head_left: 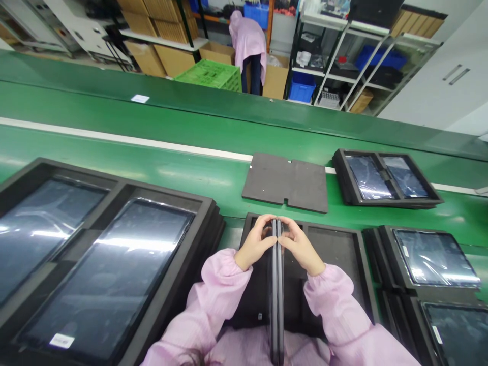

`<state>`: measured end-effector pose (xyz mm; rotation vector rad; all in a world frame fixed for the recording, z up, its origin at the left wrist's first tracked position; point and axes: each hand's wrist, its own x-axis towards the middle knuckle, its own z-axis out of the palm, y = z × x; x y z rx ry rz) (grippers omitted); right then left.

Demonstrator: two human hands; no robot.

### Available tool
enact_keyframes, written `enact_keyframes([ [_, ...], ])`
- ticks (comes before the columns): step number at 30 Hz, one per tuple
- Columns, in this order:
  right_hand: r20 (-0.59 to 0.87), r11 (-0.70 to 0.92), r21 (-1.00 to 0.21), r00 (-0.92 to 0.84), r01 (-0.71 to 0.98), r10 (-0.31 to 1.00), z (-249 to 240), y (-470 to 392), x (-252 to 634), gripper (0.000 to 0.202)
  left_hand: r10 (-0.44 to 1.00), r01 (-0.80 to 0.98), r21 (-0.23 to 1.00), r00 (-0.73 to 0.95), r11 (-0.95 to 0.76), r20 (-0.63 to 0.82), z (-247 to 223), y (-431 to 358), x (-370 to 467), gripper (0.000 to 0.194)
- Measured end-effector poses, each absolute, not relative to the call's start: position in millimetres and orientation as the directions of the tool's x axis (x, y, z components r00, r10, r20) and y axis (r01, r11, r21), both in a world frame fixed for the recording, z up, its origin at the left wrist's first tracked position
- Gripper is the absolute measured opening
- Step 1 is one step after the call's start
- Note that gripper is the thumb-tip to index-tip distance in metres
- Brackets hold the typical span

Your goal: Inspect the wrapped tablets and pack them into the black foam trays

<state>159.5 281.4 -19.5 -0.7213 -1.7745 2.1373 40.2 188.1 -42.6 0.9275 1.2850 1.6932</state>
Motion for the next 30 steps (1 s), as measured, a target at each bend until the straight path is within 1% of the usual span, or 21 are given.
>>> enact_keyframes([
  [3,-0.190,-0.221,-0.971,-0.851,0.090,0.489,-20.2,281.6,159.2,0.051,0.907,-0.143,0.974,-0.407,-0.178,0.106,-43.3,188.9,40.0,0.044],
  [6,-0.183,-0.220,-0.972,-0.843,0.079,0.506,-20.4,281.4,160.2,0.050,0.906,-0.129,0.972,-0.403,-0.195,0.128,-45.9,188.7,39.7,0.043],
  [10,-0.193,-0.229,-0.969,-0.876,0.098,0.442,-21.7,282.5,163.7,0.064,0.919,-0.120,0.966,-0.355,-0.228,0.173,-52.1,185.8,39.5,0.057],
  [12,-0.192,-0.222,-0.970,-0.882,0.103,0.431,-22.8,283.4,165.1,0.069,0.918,-0.105,0.967,-0.352,-0.233,0.183,-54.7,184.6,40.0,0.062],
  [17,-0.201,-0.201,-0.972,-0.879,0.123,0.433,-24.4,282.0,167.4,0.074,0.908,-0.115,0.968,-0.387,-0.222,0.162,-58.1,183.1,44.2,0.062],
  [20,-0.199,-0.150,-0.978,-0.863,0.145,0.464,-22.6,278.0,168.8,0.075,0.893,-0.122,0.966,-0.422,-0.229,0.158,-60.7,182.1,46.4,0.060],
  [23,-0.186,-0.088,-0.983,-0.854,0.164,0.486,-19.1,274.2,168.3,0.075,0.875,-0.099,0.961,-0.446,-0.259,0.190,-62.9,182.2,47.6,0.061],
  [26,-0.178,-0.050,-0.983,-0.830,0.179,0.529,-18.1,268.0,167.7,0.071,0.852,-0.058,0.968,-0.488,-0.246,0.187,-65.0,180.1,55.2,0.061],
  [28,-0.127,0.002,-0.987,-0.794,0.160,0.595,-24.0,257.8,171.2,0.067,0.810,0.008,0.975,-0.556,-0.220,0.188,-70.6,172.9,68.7,0.057],
  [30,0.001,0.096,-0.992,-0.752,0.082,0.660,-39.3,240.3,180.0,0.062,0.766,0.048,0.979,-0.615,-0.199,0.186,-83.2,159.2,88.5,0.057],
])
